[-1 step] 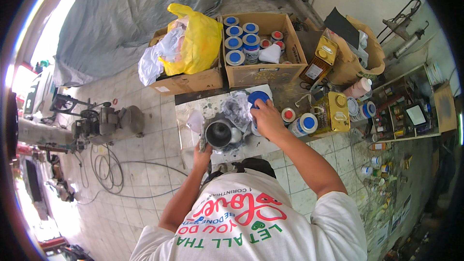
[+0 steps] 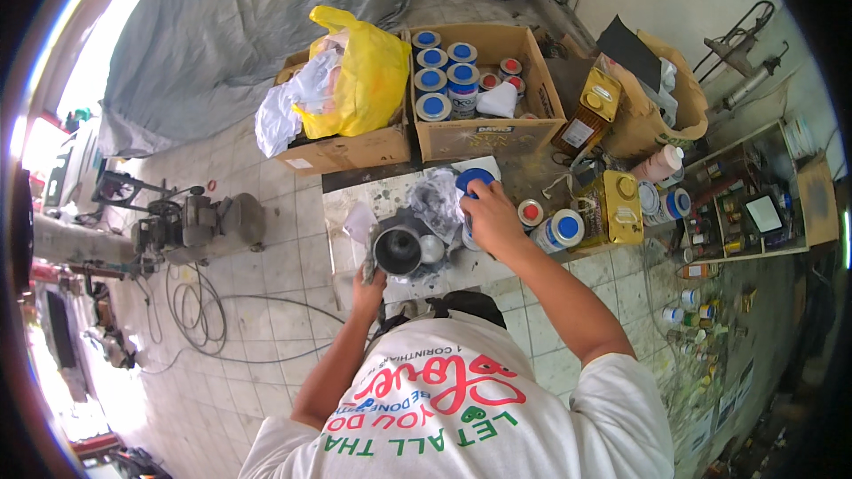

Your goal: The person opens several paint cans and pours their contents into a larger container. They then use a cloth to wipe the rims of the cans and the container, and finally closes the container with a lid.

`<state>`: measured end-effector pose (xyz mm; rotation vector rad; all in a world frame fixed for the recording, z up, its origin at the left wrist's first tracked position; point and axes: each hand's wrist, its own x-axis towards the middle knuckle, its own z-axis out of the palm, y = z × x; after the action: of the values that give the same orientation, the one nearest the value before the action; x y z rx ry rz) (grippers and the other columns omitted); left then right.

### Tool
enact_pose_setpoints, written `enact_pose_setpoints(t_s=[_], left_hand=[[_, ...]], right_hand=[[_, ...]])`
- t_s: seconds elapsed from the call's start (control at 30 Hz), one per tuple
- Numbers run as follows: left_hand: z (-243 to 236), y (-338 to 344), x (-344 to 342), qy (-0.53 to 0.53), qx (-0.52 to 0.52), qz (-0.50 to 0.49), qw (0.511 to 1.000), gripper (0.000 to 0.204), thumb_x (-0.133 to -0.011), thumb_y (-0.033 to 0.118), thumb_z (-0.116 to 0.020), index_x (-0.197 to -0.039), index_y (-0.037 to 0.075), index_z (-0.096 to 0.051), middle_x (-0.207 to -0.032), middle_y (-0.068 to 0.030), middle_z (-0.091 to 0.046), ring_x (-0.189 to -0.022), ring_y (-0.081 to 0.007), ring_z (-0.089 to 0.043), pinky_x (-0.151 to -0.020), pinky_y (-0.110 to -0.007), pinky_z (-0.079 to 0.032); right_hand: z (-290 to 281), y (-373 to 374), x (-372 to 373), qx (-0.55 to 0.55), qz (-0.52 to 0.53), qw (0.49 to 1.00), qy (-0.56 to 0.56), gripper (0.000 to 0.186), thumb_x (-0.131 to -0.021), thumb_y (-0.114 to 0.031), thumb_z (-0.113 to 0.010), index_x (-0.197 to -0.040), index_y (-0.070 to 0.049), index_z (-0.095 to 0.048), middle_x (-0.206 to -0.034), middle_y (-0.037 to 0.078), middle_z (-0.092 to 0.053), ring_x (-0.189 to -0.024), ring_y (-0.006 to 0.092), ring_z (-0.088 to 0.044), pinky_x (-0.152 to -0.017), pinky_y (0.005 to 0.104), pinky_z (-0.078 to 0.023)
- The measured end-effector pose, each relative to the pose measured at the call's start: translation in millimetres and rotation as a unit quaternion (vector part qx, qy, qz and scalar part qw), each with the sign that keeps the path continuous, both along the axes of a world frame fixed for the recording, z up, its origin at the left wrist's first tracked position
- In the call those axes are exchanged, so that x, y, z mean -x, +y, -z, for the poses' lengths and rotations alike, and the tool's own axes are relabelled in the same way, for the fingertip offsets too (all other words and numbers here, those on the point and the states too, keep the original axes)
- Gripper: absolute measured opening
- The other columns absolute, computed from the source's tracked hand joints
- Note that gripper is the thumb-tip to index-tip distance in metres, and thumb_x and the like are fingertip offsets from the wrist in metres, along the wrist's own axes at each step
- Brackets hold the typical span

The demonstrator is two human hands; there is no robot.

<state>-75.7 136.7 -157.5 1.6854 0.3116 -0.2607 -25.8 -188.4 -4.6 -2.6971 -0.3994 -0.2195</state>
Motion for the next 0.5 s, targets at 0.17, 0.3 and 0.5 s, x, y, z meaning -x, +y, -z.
enact_pose_setpoints(t_s=[0.17,0.3,0.5], left_hand=[[-34.5,47.4,37.6,0.063,0.025,-0.08,0.995,0.017,-0.101,0.022,-0.069,-0.098,0.006,-0.063,-0.073,0.0019,-0.055,-0.062,-0.0094,-0.049,-0.056,-0.03,-0.041],[-29.0,81.8,47.7,0.09,-0.003,-0.158,0.983,0.018,-0.103,0.02,-0.066,-0.093,0.007,-0.059,-0.072,0.0027,-0.053,-0.061,-0.0087,-0.048,-0.054,-0.029,-0.038],[-44.6,114.1,61.1,0.106,0.046,-0.207,0.971,0.022,-0.106,0.027,-0.065,-0.094,0.008,-0.059,-0.071,0.004,-0.05,-0.06,-0.0079,-0.045,-0.054,-0.029,-0.036]], right_hand=[[3.3,73.3,5.9,-0.32,0.052,0.943,0.08,0.02,-0.082,-0.009,-0.077,-0.093,-0.006,-0.061,-0.106,0.013,-0.059,-0.095,0.038,-0.062,-0.082,0.0483,-0.052],[123.4,117.5,-13.4,-0.236,0.054,0.966,0.087,0.025,-0.081,-0.015,-0.082,-0.091,-0.006,-0.061,-0.106,0.014,-0.061,-0.097,0.0369,-0.063,-0.081,0.0458,-0.053],[184.8,136.9,-29.3,-0.119,0.129,0.984,0.038,0.029,-0.08,-0.022,-0.084,-0.1,-0.008,-0.069,-0.114,0.013,-0.061,-0.104,0.0366,-0.062,-0.088,0.0477,-0.053]])
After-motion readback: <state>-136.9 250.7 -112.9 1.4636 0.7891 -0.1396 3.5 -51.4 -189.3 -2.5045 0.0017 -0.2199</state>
